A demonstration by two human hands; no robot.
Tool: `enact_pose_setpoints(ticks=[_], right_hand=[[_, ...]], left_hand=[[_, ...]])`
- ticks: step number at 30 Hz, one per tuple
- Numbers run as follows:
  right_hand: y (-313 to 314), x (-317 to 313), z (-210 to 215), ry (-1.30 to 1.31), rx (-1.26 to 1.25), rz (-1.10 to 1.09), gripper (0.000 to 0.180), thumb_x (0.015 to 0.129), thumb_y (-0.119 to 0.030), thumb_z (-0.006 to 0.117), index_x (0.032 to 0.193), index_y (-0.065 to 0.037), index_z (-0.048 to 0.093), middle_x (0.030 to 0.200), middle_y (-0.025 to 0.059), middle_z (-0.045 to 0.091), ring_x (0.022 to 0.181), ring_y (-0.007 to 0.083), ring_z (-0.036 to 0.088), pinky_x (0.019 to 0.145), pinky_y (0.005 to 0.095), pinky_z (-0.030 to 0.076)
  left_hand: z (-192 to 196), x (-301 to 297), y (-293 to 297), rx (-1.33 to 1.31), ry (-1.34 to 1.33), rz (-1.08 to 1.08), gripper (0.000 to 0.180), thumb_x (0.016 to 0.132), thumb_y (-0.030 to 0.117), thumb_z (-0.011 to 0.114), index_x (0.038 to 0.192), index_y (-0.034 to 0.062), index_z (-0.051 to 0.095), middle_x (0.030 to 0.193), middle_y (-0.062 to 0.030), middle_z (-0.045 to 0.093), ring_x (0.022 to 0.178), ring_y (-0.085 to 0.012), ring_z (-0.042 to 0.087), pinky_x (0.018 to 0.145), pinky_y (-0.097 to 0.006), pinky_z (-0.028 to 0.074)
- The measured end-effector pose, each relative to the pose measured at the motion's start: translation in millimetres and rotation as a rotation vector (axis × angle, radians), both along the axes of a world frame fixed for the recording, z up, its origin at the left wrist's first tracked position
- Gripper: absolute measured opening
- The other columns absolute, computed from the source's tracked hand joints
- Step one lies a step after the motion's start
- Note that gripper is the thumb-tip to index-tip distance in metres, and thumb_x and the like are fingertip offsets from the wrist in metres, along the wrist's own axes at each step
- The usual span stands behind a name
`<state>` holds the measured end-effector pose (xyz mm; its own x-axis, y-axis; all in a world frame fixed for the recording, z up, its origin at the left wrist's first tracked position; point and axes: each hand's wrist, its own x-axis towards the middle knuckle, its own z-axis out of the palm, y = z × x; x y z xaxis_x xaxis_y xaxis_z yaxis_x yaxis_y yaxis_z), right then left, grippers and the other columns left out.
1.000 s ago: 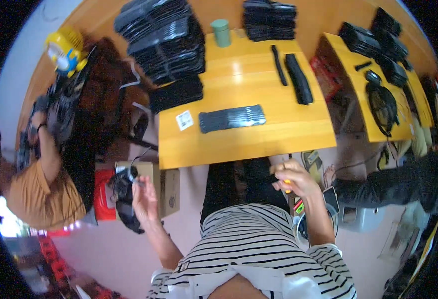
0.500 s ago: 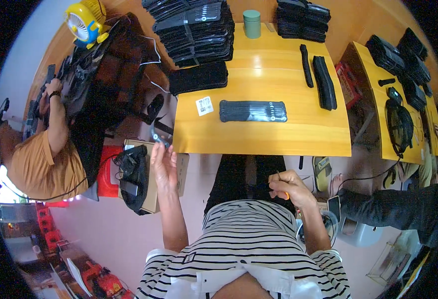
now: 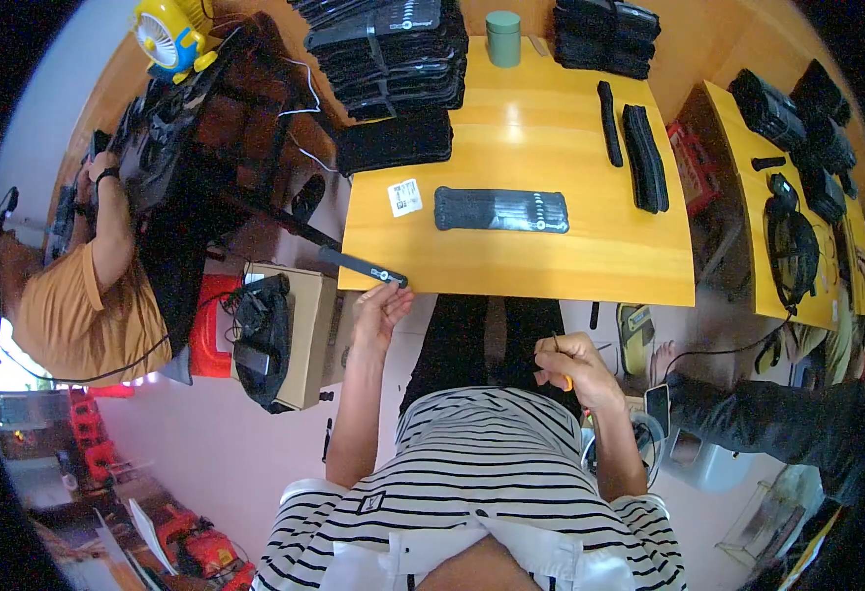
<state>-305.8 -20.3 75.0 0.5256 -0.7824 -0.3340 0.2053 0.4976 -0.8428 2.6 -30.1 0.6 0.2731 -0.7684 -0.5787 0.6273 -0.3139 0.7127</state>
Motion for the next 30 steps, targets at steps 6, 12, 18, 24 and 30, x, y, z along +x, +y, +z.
enact_pose_setpoints(ticks=[6, 12, 18, 24, 30], right_hand=[[-2, -1, 1, 0.02, 0.026, -0.007, 0.031, 0.08, -0.004, 0.053, 0.05, -0.003, 0.044, 0.049, 0.0006, 0.038, 0.048, 0.0097, 0.039, 0.052, 0.0233, 0.039], [-1, -6, -1, 0.001, 0.015, -0.007, 0.031, 0.08, -0.005, 0.054, 0.051, -0.004, 0.043, 0.05, -0.0003, 0.038, 0.048, 0.0086, 0.039, 0.053, 0.0225, 0.038], [-11, -3, 24, 0.287, -0.375, 0.177, 0.027, 0.08, -0.009, 0.057, 0.057, 0.002, 0.046, 0.053, 0.0026, 0.04, 0.049, 0.0099, 0.04, 0.048, 0.0257, 0.035], [3, 27, 53, 0.376, -1.01, 0.483, 0.022, 0.074, -0.02, 0.063, 0.064, -0.003, 0.052, 0.062, 0.0083, 0.05, 0.06, 0.0288, 0.053, 0.05, 0.0362, 0.04], [0, 11, 46, 0.425, -0.66, 0.276, 0.013, 0.073, -0.013, 0.065, 0.078, -0.001, 0.059, 0.063, 0.0045, 0.052, 0.055, 0.0132, 0.051, 0.049, 0.0265, 0.038]], left_hand=[[-2, 0, 0, 0.078, -0.048, -0.097, 0.021, 0.078, 0.012, 0.064, 0.091, -0.0042, 0.059, 0.083, -0.0172, 0.064, 0.071, -0.0204, 0.065, 0.058, -0.025, 0.055], [11, -2, 4, 0.235, -0.188, -0.257, 0.037, 0.08, 0.032, 0.064, 0.088, -0.0045, 0.061, 0.077, -0.0161, 0.065, 0.064, -0.02, 0.064, 0.057, -0.025, 0.052], [34, -22, 31, 0.292, -0.282, -0.722, 0.056, 0.086, 0.051, 0.046, 0.081, -0.0023, 0.063, 0.066, -0.0141, 0.063, 0.051, -0.0159, 0.059, 0.049, -0.021, 0.046], [62, -101, 52, 0.114, 0.2, -0.925, 0.045, 0.091, 0.04, 0.042, 0.078, 0.0017, 0.061, 0.062, -0.0051, 0.059, 0.043, -0.007, 0.046, 0.039, -0.019, 0.033], [77, -117, 38, -0.108, -0.204, -0.399, 0.027, 0.091, 0.025, 0.05, 0.081, 0.0027, 0.062, 0.06, 0.0002, 0.055, 0.043, -0.0027, 0.043, 0.038, -0.015, 0.028]])
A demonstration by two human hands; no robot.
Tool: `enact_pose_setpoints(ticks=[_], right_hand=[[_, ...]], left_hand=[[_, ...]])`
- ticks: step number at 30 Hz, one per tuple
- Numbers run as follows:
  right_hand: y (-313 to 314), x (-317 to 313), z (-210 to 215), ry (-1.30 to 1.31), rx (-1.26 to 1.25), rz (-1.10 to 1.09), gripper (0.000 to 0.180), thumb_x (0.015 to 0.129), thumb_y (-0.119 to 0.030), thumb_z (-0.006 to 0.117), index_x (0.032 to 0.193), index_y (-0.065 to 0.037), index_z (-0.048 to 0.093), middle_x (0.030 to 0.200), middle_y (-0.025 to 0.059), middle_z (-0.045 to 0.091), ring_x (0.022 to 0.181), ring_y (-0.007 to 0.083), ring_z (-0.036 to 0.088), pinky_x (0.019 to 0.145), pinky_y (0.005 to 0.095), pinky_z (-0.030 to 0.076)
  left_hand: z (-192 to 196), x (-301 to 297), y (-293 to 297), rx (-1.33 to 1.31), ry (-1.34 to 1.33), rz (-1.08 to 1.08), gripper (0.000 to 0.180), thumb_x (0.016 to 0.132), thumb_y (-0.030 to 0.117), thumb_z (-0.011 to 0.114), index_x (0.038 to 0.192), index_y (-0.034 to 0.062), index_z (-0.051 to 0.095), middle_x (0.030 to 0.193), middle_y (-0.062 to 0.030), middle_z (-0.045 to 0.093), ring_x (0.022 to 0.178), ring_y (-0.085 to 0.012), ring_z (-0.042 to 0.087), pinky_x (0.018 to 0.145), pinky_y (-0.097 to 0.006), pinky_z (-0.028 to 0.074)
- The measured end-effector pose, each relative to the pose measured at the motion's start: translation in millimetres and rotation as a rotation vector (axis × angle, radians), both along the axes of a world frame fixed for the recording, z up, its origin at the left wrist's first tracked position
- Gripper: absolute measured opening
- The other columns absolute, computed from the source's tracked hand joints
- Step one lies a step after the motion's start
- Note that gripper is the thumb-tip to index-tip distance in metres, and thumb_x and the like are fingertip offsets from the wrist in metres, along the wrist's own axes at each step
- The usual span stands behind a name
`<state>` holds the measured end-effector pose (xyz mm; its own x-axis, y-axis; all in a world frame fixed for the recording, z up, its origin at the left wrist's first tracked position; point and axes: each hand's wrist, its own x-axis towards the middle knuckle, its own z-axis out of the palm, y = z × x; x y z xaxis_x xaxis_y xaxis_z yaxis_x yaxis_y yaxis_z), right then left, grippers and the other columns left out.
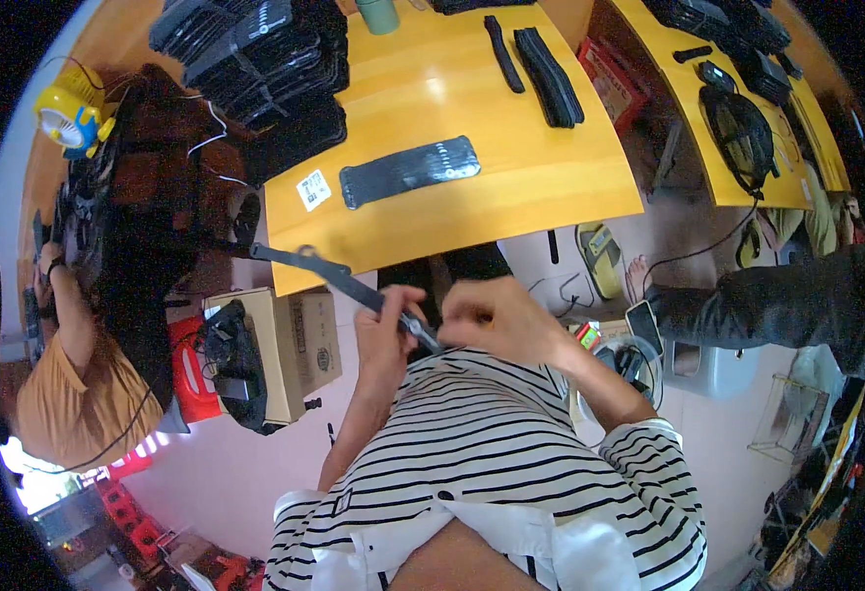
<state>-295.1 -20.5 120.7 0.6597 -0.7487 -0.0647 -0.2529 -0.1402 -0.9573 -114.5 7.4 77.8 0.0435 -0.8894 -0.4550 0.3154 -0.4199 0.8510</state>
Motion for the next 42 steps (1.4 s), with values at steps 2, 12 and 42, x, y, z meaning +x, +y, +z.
enact_pose_setpoints(ticks=[2, 12, 42], right_hand=[[-2, 1, -13, -0.061, 0.176, -0.314, 0.016, 0.075, -0.011, 0.064, 0.083, 0.001, 0.059, 0.062, 0.0014, 0.051, 0.057, 0.0066, 0.048, 0.051, 0.0235, 0.037], [-8, -6, -38, -0.168, 0.366, -0.474, 0.011, 0.085, -0.014, 0.056, 0.08, -0.005, 0.059, 0.058, -0.0033, 0.05, 0.049, 0.0011, 0.039, 0.043, 0.0173, 0.025], [-142, -13, -98, 0.17, 0.116, -0.754, 0.014, 0.074, -0.014, 0.065, 0.067, -0.003, 0.061, 0.055, 0.0038, 0.057, 0.051, 0.0089, 0.052, 0.049, 0.0253, 0.04]], left_hand=[[-1, -7, -11, -0.096, -0.111, 0.098, 0.026, 0.092, 0.022, 0.049, 0.085, 0.0009, 0.062, 0.061, -0.002, 0.056, 0.044, -0.0038, 0.046, 0.038, -0.016, 0.031], [-19, -4, -27, -0.092, 0.218, 0.183, 0.02, 0.091, 0.017, 0.051, 0.09, -0.0003, 0.062, 0.073, -0.0049, 0.062, 0.051, -0.0064, 0.052, 0.044, -0.017, 0.039], [-73, 78, -137, -0.147, -0.358, 0.159, 0.006, 0.079, 0.006, 0.064, 0.081, 0.0009, 0.062, 0.062, 0.0002, 0.056, 0.047, -0.0051, 0.048, 0.043, -0.017, 0.038]])
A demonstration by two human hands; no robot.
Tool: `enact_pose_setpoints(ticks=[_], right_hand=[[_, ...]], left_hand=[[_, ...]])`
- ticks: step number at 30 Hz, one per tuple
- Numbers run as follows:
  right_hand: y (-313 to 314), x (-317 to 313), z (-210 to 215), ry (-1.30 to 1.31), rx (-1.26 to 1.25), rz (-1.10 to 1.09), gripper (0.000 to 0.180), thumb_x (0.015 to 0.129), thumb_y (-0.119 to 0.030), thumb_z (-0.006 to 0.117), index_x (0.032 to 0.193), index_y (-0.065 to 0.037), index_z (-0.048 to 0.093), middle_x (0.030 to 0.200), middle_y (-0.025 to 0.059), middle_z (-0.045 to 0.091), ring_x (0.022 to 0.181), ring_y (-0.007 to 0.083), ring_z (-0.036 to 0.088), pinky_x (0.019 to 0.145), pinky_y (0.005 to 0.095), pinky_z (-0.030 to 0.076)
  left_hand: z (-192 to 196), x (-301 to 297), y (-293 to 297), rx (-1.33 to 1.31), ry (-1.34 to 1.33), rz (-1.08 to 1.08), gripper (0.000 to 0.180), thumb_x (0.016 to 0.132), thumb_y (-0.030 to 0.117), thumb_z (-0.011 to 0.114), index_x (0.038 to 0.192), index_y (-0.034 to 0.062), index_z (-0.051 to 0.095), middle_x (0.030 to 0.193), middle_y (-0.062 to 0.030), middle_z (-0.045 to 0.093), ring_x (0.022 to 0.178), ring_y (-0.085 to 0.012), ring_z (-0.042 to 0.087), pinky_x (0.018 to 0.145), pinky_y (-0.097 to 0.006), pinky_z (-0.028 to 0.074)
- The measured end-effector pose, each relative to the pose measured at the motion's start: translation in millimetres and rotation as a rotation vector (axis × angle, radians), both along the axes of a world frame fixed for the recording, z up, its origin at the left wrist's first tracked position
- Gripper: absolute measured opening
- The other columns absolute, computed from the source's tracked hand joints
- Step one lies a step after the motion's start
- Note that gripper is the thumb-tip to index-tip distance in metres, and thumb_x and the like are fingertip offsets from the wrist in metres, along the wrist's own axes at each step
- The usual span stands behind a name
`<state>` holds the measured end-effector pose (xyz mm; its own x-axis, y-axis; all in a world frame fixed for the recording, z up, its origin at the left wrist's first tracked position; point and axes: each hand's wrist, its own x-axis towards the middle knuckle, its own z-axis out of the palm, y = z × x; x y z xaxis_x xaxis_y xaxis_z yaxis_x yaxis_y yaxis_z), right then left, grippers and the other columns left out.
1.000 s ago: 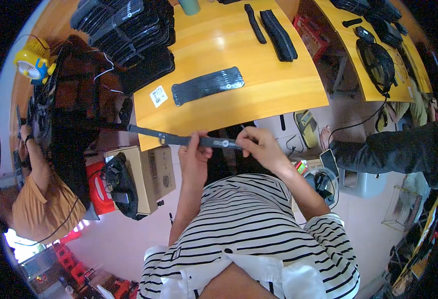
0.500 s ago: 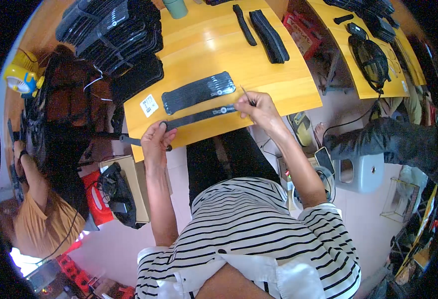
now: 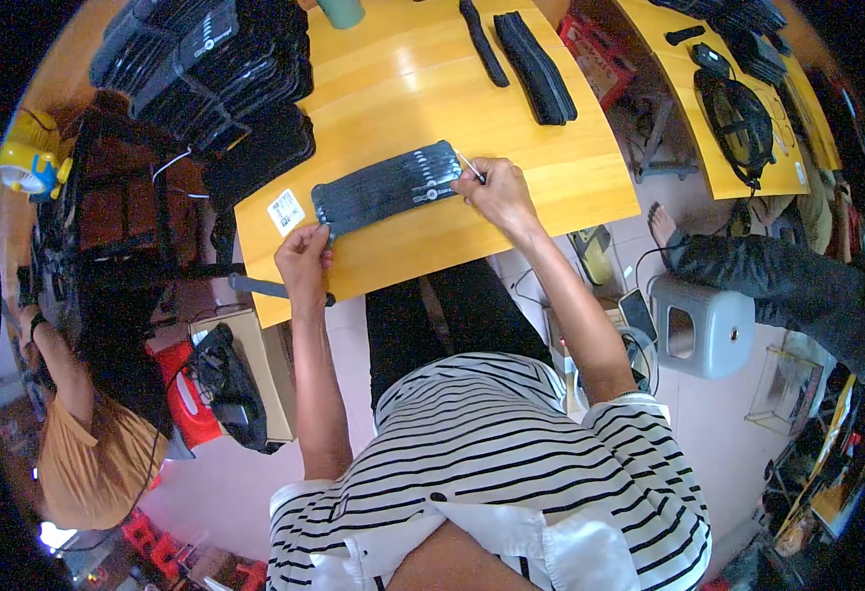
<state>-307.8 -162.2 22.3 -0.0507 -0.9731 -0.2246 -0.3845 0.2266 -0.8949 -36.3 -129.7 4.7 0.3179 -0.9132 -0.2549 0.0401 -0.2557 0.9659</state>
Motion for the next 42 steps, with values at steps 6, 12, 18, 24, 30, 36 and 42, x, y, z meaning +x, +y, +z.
enact_pose_setpoints(ticks=[6, 12, 18, 24, 30, 36, 42], right_hand=[[-1, 1, -7, -0.025, 0.027, -0.06, 0.016, 0.072, -0.014, 0.067, 0.064, -0.002, 0.059, 0.051, 0.004, 0.054, 0.047, 0.0092, 0.051, 0.047, 0.025, 0.04], [-4, -2, -13, -0.039, 0.013, -0.05, 0.017, 0.073, -0.013, 0.067, 0.063, -0.002, 0.057, 0.05, 0.0027, 0.053, 0.046, 0.0074, 0.049, 0.045, 0.0243, 0.039], [-4, -1, -19, -0.105, 0.012, -0.074, 0.018, 0.073, -0.012, 0.067, 0.062, -0.002, 0.057, 0.051, 0.0029, 0.053, 0.047, 0.0081, 0.051, 0.046, 0.0243, 0.039], [-5, 0, -22, -0.101, 0.014, -0.071, 0.017, 0.072, -0.014, 0.066, 0.063, -0.002, 0.058, 0.051, 0.003, 0.054, 0.047, 0.0087, 0.052, 0.047, 0.0241, 0.04], [-4, 2, -13, -0.042, 0.039, -0.074, 0.016, 0.075, -0.009, 0.066, 0.063, -0.003, 0.055, 0.053, -0.0001, 0.05, 0.047, 0.006, 0.046, 0.045, 0.0209, 0.033], [-4, 5, -4, 0.02, 0.032, -0.096, 0.017, 0.073, -0.009, 0.066, 0.061, -0.003, 0.055, 0.05, 0.0007, 0.05, 0.046, 0.0061, 0.046, 0.045, 0.0216, 0.034], [-4, 4, -5, 0.021, 0.043, -0.094, 0.018, 0.074, -0.009, 0.065, 0.06, -0.003, 0.054, 0.049, 0.0015, 0.051, 0.045, 0.0063, 0.046, 0.044, 0.0224, 0.033]], left_hand=[[0, -2, -2, 0.0, -0.067, 0.013, 0.008, 0.078, 0.006, 0.066, 0.081, 0.0004, 0.062, 0.06, 0.0, 0.054, 0.045, -0.0047, 0.047, 0.04, -0.017, 0.036], [0, -5, -3, 0.009, -0.047, 0.038, 0.008, 0.077, 0.005, 0.066, 0.08, -0.0004, 0.061, 0.06, -0.0003, 0.054, 0.044, -0.0049, 0.047, 0.038, -0.017, 0.036], [0, -6, -6, 0.013, -0.059, 0.057, 0.008, 0.077, 0.006, 0.066, 0.08, -0.0004, 0.061, 0.06, 0.0, 0.054, 0.042, -0.0053, 0.046, 0.038, -0.018, 0.035], [-8, -3, -5, -0.007, -0.075, 0.055, 0.01, 0.077, 0.007, 0.067, 0.08, -0.0009, 0.061, 0.059, -0.0005, 0.055, 0.041, -0.0061, 0.047, 0.037, -0.018, 0.035], [-7, -6, -6, 0.001, -0.088, 0.062, 0.01, 0.077, 0.007, 0.067, 0.079, -0.0015, 0.061, 0.059, -0.001, 0.055, 0.041, -0.0062, 0.046, 0.037, -0.018, 0.035], [-2, -8, -7, 0.008, -0.12, 0.055, 0.01, 0.078, 0.006, 0.066, 0.079, -0.0017, 0.061, 0.059, -0.001, 0.055, 0.042, -0.0061, 0.046, 0.037, -0.018, 0.034], [-4, -9, -7, 0.011, -0.164, 0.07, 0.008, 0.077, 0.005, 0.066, 0.079, -0.0023, 0.062, 0.06, -0.0017, 0.055, 0.044, -0.0066, 0.046, 0.038, -0.019, 0.035]])
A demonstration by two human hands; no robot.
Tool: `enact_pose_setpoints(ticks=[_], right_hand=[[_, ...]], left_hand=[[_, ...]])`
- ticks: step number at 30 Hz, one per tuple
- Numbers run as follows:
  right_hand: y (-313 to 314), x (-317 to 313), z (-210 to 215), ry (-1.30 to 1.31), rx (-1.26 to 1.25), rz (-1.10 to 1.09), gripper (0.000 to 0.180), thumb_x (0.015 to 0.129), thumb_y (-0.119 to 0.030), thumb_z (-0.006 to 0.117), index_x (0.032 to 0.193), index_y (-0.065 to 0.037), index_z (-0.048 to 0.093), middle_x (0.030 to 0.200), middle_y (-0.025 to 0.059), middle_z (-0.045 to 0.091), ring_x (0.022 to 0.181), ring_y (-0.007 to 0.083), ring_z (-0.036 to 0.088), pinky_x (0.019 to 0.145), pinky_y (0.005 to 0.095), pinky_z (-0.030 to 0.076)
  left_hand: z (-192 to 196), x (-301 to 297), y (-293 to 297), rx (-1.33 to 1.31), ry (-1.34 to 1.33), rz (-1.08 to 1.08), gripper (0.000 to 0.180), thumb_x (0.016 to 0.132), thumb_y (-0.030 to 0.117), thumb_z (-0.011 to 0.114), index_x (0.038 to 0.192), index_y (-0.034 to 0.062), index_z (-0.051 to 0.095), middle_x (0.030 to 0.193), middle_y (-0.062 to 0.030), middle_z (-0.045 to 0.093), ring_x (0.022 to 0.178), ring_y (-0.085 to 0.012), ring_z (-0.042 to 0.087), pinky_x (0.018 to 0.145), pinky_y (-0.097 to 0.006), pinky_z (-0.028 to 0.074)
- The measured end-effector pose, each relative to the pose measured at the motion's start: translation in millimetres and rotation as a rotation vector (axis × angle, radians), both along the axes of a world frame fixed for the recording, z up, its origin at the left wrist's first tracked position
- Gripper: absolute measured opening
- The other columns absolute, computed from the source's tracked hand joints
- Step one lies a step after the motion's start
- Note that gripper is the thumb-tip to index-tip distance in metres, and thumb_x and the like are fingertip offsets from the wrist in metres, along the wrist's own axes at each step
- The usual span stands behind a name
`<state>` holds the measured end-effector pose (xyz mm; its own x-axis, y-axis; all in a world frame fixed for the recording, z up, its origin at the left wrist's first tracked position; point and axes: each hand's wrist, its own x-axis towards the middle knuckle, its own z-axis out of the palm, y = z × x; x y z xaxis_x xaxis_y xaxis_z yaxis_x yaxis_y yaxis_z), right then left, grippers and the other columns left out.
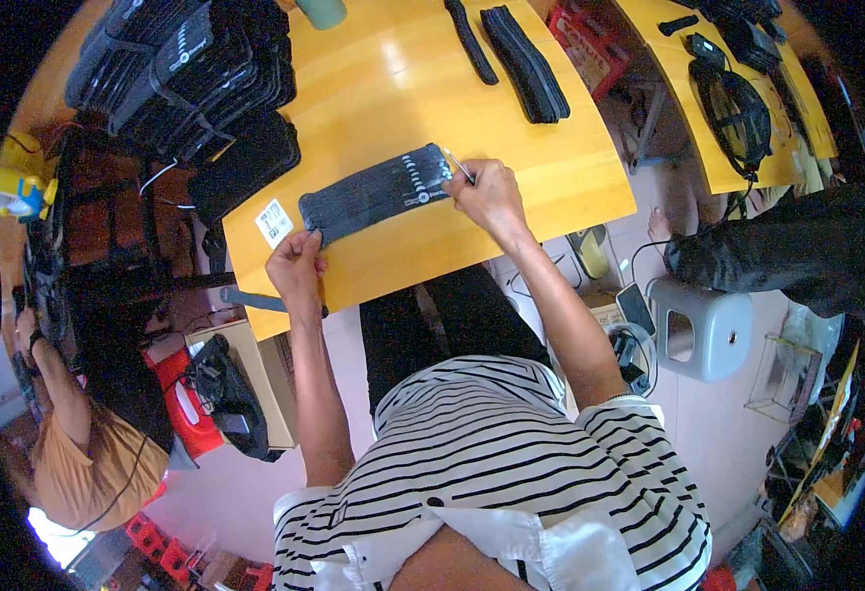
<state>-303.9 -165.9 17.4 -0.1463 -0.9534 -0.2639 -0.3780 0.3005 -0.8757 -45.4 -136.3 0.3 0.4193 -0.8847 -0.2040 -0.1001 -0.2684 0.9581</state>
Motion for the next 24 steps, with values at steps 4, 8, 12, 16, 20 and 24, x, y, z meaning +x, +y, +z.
enact_pose_setpoints(ticks=[4, 8, 12, 16, 20, 24], right_hand=[[-1, 0, -1, 0.007, 0.003, 0.002, 0.019, 0.074, -0.009, 0.064, 0.06, -0.003, 0.054, 0.049, 0.0018, 0.051, 0.045, 0.0063, 0.046, 0.044, 0.0225, 0.033], [-1, 1, -3, 0.062, 0.021, -0.004, 0.019, 0.073, -0.016, 0.065, 0.059, -0.004, 0.058, 0.05, 0.0055, 0.057, 0.048, 0.0133, 0.056, 0.05, 0.0286, 0.043], [0, 3, 0, 0.107, 0.031, -0.025, 0.02, 0.072, -0.017, 0.066, 0.059, -0.005, 0.058, 0.05, 0.0059, 0.057, 0.049, 0.0147, 0.058, 0.05, 0.0296, 0.044], [-1, 2, -4, 0.111, 0.028, -0.036, 0.019, 0.071, -0.017, 0.067, 0.059, -0.005, 0.058, 0.05, 0.0056, 0.057, 0.048, 0.0148, 0.058, 0.05, 0.03, 0.044], [-3, 3, -15, 0.153, 0.007, -0.035, 0.019, 0.07, -0.019, 0.068, 0.06, -0.005, 0.059, 0.052, 0.0088, 0.058, 0.051, 0.0203, 0.059, 0.052, 0.033, 0.045], [-2, 4, -13, 0.2, -0.066, -0.032, 0.021, 0.074, -0.012, 0.065, 0.058, -0.002, 0.054, 0.047, 0.0036, 0.051, 0.044, 0.0091, 0.049, 0.044, 0.0258, 0.038]], left_hand=[[6, -2, 1, 0.011, -0.011, 0.009, 0.009, 0.077, 0.004, 0.067, 0.079, -0.0027, 0.062, 0.061, -0.0021, 0.055, 0.044, -0.0067, 0.046, 0.039, -0.019, 0.036], [3, 0, 1, 0.016, -0.035, 0.024, 0.01, 0.076, 0.005, 0.068, 0.079, -0.003, 0.062, 0.06, -0.0025, 0.055, 0.043, -0.007, 0.046, 0.039, -0.02, 0.037], [5, -1, 1, 0.011, -0.065, 0.016, 0.01, 0.075, 0.005, 0.068, 0.078, -0.0035, 0.062, 0.06, -0.0029, 0.055, 0.044, -0.0072, 0.046, 0.038, -0.02, 0.037], [6, -4, -1, -0.009, -0.056, 0.028, 0.011, 0.075, 0.005, 0.068, 0.077, -0.004, 0.062, 0.06, -0.0034, 0.056, 0.044, -0.0073, 0.047, 0.038, -0.02, 0.038], [7, -2, 0, -0.002, -0.151, 0.002, 0.011, 0.075, 0.006, 0.068, 0.076, -0.0039, 0.062, 0.059, -0.0036, 0.056, 0.043, -0.0076, 0.047, 0.039, -0.02, 0.038], [8, -7, -1, -0.034, -0.135, 0.031, 0.011, 0.075, 0.006, 0.068, 0.075, -0.0033, 0.061, 0.058, -0.0034, 0.056, 0.043, -0.0076, 0.047, 0.039, -0.021, 0.037]])
